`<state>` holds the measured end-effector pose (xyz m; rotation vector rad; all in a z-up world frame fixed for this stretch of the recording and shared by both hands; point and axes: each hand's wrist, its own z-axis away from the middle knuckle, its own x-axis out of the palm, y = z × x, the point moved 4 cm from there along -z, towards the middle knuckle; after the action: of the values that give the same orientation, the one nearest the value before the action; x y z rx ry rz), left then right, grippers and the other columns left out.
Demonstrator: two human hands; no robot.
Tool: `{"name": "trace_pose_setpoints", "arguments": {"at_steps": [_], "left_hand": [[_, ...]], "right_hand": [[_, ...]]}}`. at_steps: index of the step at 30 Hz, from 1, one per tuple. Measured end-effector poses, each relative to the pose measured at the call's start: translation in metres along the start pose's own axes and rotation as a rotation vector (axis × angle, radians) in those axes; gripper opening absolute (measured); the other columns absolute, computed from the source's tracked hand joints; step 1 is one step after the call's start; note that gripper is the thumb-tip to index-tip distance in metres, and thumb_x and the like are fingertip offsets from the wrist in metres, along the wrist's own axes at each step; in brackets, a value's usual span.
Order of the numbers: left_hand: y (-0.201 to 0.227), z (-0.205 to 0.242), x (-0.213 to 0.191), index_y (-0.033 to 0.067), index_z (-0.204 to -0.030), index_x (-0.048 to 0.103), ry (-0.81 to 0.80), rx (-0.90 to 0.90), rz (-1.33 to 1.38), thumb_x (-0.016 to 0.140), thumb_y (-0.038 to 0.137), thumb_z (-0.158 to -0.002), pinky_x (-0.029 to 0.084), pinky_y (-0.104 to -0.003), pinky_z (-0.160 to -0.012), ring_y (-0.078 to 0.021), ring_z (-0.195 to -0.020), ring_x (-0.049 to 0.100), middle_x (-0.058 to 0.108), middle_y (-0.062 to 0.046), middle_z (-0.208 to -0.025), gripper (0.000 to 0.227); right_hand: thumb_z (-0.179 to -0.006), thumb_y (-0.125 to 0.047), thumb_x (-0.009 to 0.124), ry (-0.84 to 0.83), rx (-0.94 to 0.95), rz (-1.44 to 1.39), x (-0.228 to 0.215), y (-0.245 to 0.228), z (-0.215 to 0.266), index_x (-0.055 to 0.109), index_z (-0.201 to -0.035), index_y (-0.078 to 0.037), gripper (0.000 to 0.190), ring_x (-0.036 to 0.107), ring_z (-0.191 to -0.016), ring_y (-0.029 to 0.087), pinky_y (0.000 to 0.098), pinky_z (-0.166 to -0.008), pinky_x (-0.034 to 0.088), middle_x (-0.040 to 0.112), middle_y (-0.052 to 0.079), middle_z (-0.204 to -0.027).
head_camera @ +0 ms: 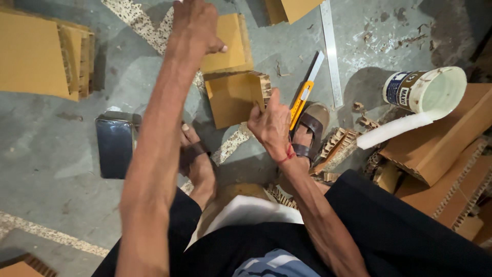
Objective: The person sits on the floor and uses a utility knife to trim the edges of a small cardboard piece. They then apply glue to the edges using a foam applicator and attach another piece of cardboard to form a box-like structure.
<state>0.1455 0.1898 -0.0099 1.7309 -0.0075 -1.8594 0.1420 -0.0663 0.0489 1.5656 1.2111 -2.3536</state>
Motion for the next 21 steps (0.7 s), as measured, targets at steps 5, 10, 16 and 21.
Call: {"name": "trace_pose_setpoints", "arguments": {"at_steps": [5,10,16,21], "left_hand": [[-0.005,-0.009,-0.015,-0.0048,-0.109,0.072,-0.419,-0.161,0.084,0.097,0.038,-0.063,0.058,-0.046,-0.082,-0.0397,-0.092,0.072,0.074,-0.024,-0.102,0.067],[0.008,-0.008,-0.010,0.0095,-0.123,0.072,-0.803,-0.138,0.149,0.091,0.043,-0.069,0.055,-0.050,-0.081,-0.0369,-0.094,0.072,0.075,-0.018,-0.107,0.066],[0.008,-0.005,0.008,0.0085,-0.124,0.075,-0.963,0.000,0.309,0.085,0.037,-0.074,0.058,-0.046,-0.082,-0.0319,-0.093,0.075,0.078,-0.017,-0.107,0.058],[0.023,0.026,0.008,0.0193,-0.132,0.071,-0.937,0.063,0.356,0.084,0.029,-0.070,0.054,-0.048,-0.072,-0.0276,-0.084,0.072,0.076,-0.014,-0.108,0.064]], "right_hand": [[-0.088,-0.007,0.066,0.012,0.025,0.014,0.000,-0.002,-0.001,0.050,-0.109,0.001,0.028,0.063,-0.065,0.051,0.0589,-0.057,0.050,0.064,0.029,-0.069],[-0.090,-0.006,0.063,0.017,0.029,-0.043,-0.003,-0.006,-0.001,0.051,-0.112,0.000,0.026,0.064,-0.066,0.051,0.0580,-0.057,0.050,0.065,0.028,-0.071],[-0.088,-0.005,0.064,0.012,0.047,-0.035,-0.003,-0.006,-0.002,0.051,-0.110,0.000,0.026,0.063,-0.064,0.050,0.0571,-0.057,0.050,0.063,0.027,-0.069],[-0.089,-0.004,0.065,0.016,0.034,-0.042,-0.002,-0.005,-0.002,0.052,-0.114,0.001,0.028,0.063,-0.065,0.050,0.0569,-0.058,0.050,0.064,0.028,-0.071]]}}
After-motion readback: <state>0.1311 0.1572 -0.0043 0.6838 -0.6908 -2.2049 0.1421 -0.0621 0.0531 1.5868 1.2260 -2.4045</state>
